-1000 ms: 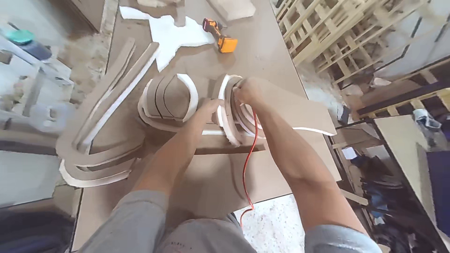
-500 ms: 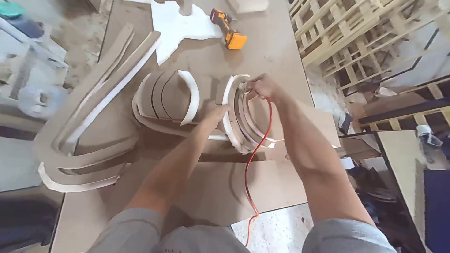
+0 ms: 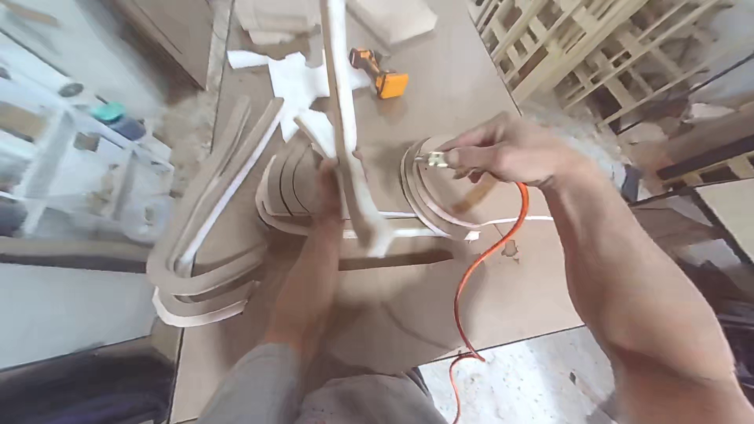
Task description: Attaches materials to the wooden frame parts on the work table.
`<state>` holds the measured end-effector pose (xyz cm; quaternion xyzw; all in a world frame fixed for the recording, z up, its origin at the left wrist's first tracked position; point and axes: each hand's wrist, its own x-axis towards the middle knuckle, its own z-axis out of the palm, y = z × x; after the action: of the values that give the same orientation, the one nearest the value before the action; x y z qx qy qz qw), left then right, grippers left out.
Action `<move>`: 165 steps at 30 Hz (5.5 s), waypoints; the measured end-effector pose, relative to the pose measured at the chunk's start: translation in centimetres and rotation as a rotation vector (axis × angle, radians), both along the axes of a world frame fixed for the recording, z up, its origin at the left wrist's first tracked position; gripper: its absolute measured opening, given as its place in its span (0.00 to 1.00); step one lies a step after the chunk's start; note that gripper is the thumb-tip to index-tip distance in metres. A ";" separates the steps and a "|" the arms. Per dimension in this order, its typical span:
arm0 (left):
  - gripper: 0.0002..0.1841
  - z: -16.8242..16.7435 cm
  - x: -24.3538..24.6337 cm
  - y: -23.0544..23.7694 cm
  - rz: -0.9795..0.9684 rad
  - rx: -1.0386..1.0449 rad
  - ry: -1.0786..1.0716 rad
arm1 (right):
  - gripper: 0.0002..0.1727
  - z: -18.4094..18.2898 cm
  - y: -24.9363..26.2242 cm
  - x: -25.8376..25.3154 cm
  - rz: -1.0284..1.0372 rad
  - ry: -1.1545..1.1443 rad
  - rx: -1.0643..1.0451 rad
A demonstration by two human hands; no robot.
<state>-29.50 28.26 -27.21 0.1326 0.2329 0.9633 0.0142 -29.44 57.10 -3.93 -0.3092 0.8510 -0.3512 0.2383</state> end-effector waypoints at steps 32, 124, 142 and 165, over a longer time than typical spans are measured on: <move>0.22 13.2 20.2 -26.8 -0.081 -1.439 -0.365 | 0.16 -13.5 18.2 10.3 -0.347 -0.056 -0.222; 0.30 2.5 0.2 -20.8 0.191 -1.322 -0.802 | 0.14 -13.3 -21.7 3.1 0.005 -0.159 0.437; 0.48 3.1 1.4 -5.7 0.188 -2.073 -0.629 | 0.19 -14.1 -13.5 4.5 -0.233 0.110 0.524; 0.14 8.4 16.9 -30.8 0.540 -0.813 -0.694 | 0.14 -15.2 -26.4 7.7 0.012 0.040 0.435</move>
<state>-12.59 -2.52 -18.80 -0.2697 0.5901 0.7535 -0.1063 -21.71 30.67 -19.10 -0.2627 0.9095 -0.1515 0.2845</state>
